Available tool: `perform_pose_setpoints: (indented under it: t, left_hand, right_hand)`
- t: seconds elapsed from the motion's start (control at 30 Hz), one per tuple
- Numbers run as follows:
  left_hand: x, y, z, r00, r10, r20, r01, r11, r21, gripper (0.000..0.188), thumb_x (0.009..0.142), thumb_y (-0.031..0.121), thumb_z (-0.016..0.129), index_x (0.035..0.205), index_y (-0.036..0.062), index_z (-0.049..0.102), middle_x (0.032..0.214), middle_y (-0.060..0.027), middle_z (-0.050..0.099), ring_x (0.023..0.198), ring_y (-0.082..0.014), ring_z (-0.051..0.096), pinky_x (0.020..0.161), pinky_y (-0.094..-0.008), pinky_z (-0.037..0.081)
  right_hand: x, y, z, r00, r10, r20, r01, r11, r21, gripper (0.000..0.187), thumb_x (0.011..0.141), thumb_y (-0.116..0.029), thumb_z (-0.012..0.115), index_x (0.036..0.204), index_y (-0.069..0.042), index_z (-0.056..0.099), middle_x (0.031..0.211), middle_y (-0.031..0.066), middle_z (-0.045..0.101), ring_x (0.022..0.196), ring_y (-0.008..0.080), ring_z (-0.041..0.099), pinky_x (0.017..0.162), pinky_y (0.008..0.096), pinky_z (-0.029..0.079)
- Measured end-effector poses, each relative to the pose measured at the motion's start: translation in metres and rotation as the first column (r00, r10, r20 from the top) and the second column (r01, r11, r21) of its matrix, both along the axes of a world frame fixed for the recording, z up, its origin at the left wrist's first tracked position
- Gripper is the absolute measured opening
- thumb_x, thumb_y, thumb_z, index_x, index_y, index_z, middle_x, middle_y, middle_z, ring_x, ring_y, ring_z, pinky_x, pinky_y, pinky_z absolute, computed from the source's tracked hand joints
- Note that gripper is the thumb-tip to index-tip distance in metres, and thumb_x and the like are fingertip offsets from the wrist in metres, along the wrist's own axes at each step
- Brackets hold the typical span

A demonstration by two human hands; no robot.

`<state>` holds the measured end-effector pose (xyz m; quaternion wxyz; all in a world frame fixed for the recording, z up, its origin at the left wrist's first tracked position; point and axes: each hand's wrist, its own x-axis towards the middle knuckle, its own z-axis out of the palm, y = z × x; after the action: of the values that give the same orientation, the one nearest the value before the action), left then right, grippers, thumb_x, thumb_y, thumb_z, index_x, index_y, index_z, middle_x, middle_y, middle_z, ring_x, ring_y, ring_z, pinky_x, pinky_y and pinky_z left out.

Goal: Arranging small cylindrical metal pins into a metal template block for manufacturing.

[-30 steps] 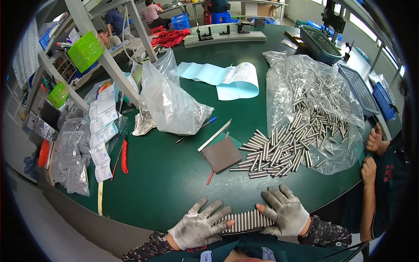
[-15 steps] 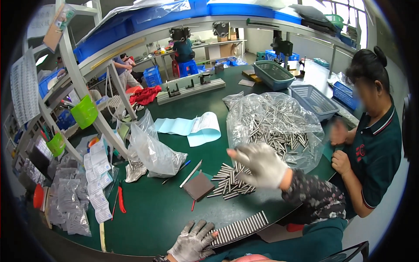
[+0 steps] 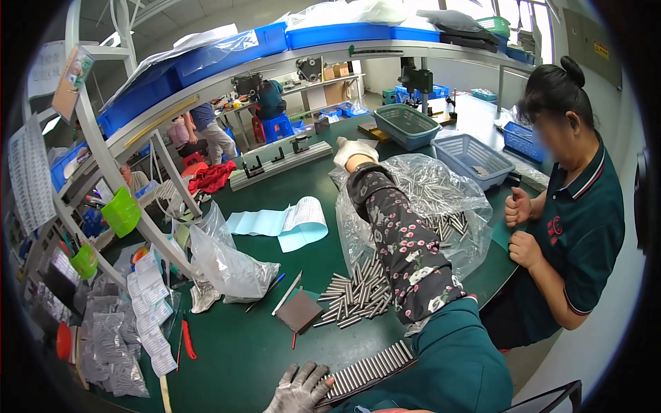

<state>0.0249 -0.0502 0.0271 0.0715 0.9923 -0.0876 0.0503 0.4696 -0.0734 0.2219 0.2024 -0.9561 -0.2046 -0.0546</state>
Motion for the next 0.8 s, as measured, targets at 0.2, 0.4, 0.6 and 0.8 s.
perform_pose_setpoints:
  t: [0.2, 0.4, 0.6, 0.8]
  left_hand:
    - [-0.003, -0.001, -0.003, 0.999, 0.02, -0.032, -0.019, 0.999, 0.049, 0.039, 0.075, 0.024, 0.055, 0.112, 0.0132, 0.058, 0.13, -0.0088, 0.049, 0.124, -0.0275, 0.042, 0.105, -0.0485, 0.028]
    - [-0.001, 0.0, -0.003, 0.999, 0.025, -0.041, -0.024, 0.999, 0.038, 0.04, 0.074, 0.025, 0.057, 0.112, 0.0134, 0.059, 0.13, -0.009, 0.049, 0.124, -0.0276, 0.042, 0.105, -0.0483, 0.028]
    - [-0.001, 0.0, 0.003, 0.999, 0.007, -0.048, -0.008, 1.0, -0.014, 0.041, 0.073, 0.024, 0.06, 0.112, 0.0121, 0.059, 0.13, -0.0106, 0.048, 0.123, -0.0288, 0.042, 0.105, -0.0493, 0.028]
    - [-0.003, -0.002, 0.006, 1.0, 0.015, -0.024, -0.016, 0.999, -0.043, 0.042, 0.071, 0.024, 0.063, 0.11, 0.0101, 0.059, 0.129, -0.0119, 0.049, 0.122, -0.0299, 0.043, 0.104, -0.05, 0.029]
  right_hand:
    - [0.0, 0.007, 0.0, 1.0, 0.003, -0.031, -0.003, 1.0, 0.005, 0.049, 0.081, -0.023, 0.045, 0.13, -0.022, 0.048, 0.125, 0.0142, 0.055, 0.115, 0.0293, 0.053, 0.095, 0.0413, 0.043]
    - [0.006, 0.002, -0.001, 0.999, -0.014, -0.045, 0.013, 1.0, -0.021, 0.051, 0.08, -0.023, 0.046, 0.131, -0.024, 0.048, 0.129, 0.0133, 0.052, 0.118, 0.0289, 0.051, 0.096, 0.0416, 0.042]
    - [0.004, -0.004, -0.008, 1.0, 0.002, -0.024, -0.002, 1.0, -0.013, 0.055, 0.08, -0.024, 0.047, 0.134, -0.026, 0.045, 0.131, 0.013, 0.05, 0.119, 0.0284, 0.051, 0.098, 0.0407, 0.04]
    - [-0.002, -0.009, -0.008, 1.0, 0.008, -0.007, -0.008, 0.999, -0.032, 0.055, 0.079, -0.022, 0.047, 0.134, -0.026, 0.045, 0.131, 0.0121, 0.05, 0.118, 0.0281, 0.051, 0.098, 0.0403, 0.041]
